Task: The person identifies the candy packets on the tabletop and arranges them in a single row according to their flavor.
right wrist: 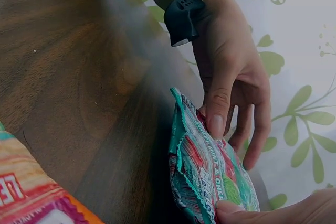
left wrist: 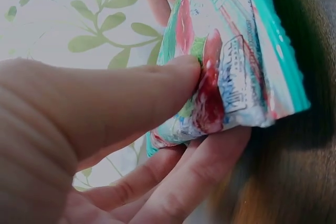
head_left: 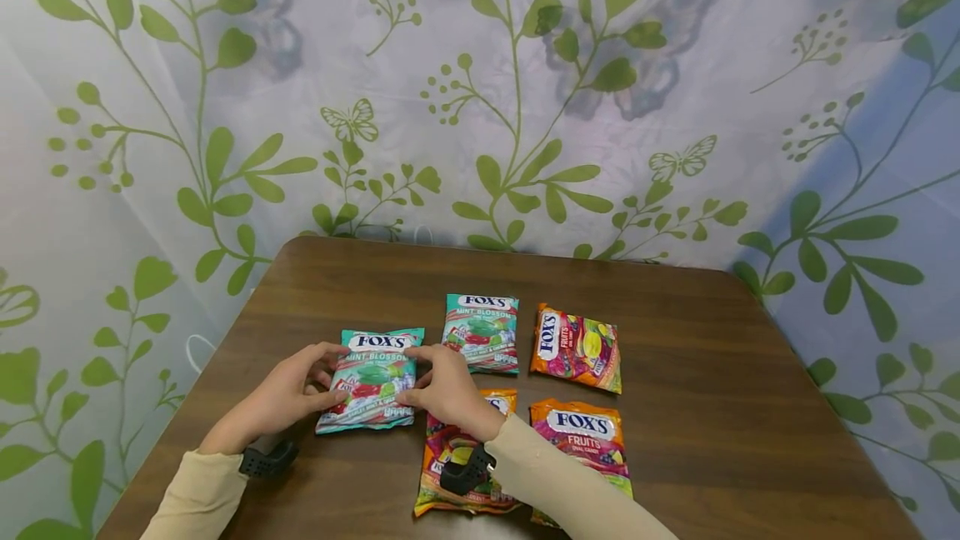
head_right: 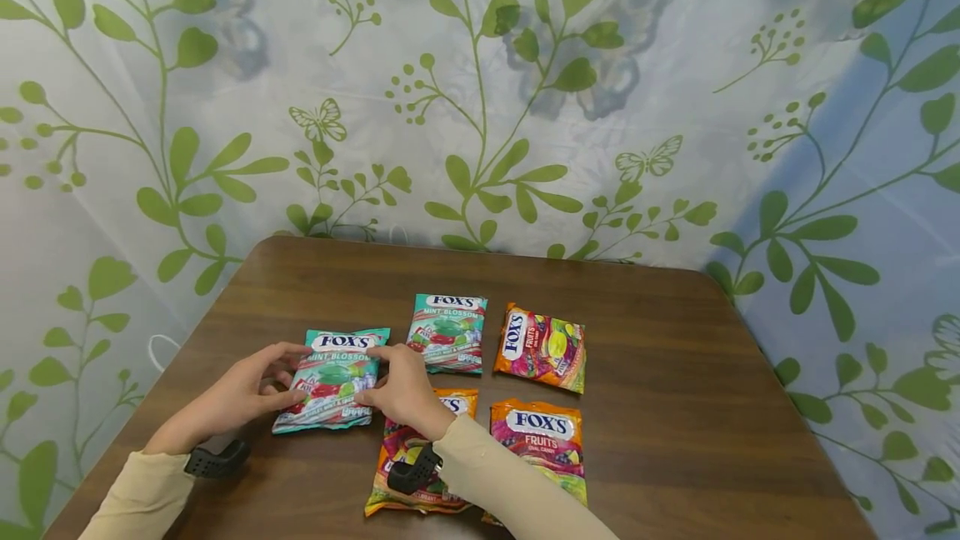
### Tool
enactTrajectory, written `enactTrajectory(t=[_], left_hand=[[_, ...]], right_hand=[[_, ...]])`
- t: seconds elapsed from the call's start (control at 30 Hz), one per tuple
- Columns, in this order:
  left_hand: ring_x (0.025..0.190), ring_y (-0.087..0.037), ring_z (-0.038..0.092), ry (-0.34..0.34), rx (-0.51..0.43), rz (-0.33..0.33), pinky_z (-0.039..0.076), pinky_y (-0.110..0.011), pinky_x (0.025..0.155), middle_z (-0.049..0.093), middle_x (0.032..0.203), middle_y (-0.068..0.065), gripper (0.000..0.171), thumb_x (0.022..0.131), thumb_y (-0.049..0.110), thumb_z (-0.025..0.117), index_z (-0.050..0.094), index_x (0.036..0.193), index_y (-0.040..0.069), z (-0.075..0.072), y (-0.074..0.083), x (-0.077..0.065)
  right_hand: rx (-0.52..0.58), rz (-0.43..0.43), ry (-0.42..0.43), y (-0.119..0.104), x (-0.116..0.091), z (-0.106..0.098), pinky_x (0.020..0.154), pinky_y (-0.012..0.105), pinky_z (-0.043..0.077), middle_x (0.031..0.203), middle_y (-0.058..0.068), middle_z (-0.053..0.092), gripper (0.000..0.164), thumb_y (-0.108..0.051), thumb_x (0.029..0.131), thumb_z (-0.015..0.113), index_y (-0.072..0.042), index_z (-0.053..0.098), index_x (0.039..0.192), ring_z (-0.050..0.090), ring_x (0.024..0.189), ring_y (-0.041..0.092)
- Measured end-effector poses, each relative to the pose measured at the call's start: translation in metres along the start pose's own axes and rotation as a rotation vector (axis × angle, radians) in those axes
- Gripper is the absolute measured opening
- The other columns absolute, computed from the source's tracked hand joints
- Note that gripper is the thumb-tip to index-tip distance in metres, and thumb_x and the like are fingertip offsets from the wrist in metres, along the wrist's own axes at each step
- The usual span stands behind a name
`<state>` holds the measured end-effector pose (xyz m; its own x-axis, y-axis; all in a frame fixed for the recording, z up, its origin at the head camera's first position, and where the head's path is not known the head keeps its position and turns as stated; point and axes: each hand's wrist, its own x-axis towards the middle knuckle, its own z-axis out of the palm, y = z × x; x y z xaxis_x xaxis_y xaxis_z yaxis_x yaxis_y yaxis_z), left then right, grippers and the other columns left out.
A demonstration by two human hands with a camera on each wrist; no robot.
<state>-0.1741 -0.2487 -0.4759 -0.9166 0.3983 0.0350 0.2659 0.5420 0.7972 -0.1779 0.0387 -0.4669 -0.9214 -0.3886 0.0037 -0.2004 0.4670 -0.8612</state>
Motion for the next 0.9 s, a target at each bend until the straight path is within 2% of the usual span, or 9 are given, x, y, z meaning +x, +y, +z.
enactTrajectory(t=[0.23, 0.5, 0.7, 0.9], left_hand=[[0.096, -0.023, 0.067, 0.017, -0.002, 0.017, 0.059, -0.029, 0.072, 0.063, 0.122, -0.016, 0.062, 0.092, 0.007, 0.089, 0.058, 0.144, -0.007, 0.003, 0.000, 0.001], [0.097, -0.023, 0.065, 0.038, 0.023, 0.016, 0.059, -0.028, 0.072, 0.063, 0.121, -0.014, 0.063, 0.090, 0.006, 0.091, 0.060, 0.143, -0.006, 0.001, 0.001, 0.000], [0.099, -0.023, 0.065, 0.053, 0.030, 0.037, 0.059, -0.029, 0.072, 0.063, 0.122, -0.013, 0.061, 0.091, 0.004, 0.089, 0.060, 0.144, -0.006, -0.008, 0.003, -0.001], [0.101, -0.025, 0.066, 0.087, 0.118, 0.042, 0.059, -0.030, 0.072, 0.065, 0.123, -0.015, 0.061, 0.090, 0.005, 0.091, 0.061, 0.143, -0.005, -0.023, 0.007, 0.004]], right_hand=[[-0.012, 0.006, 0.007, 0.002, 0.000, 0.000, 0.069, 0.026, 0.060, 0.133, 0.021, 0.062, 0.062, -0.007, 0.090, 0.092, -0.001, 0.068, 0.146, 0.073, 0.087, 0.019], [0.002, 0.001, 0.006, 0.003, 0.002, 0.002, 0.070, 0.025, 0.060, 0.142, 0.020, 0.060, 0.063, -0.009, 0.091, 0.092, -0.003, 0.067, 0.148, 0.073, 0.086, 0.014], [0.004, -0.027, 0.016, -0.005, 0.007, 0.002, 0.070, 0.027, 0.060, 0.143, 0.020, 0.061, 0.062, -0.009, 0.091, 0.092, -0.003, 0.068, 0.147, 0.073, 0.085, 0.014], [0.010, -0.028, 0.014, -0.016, 0.022, 0.002, 0.071, 0.028, 0.059, 0.149, 0.017, 0.059, 0.062, -0.011, 0.092, 0.091, -0.006, 0.067, 0.149, 0.072, 0.087, 0.012]])
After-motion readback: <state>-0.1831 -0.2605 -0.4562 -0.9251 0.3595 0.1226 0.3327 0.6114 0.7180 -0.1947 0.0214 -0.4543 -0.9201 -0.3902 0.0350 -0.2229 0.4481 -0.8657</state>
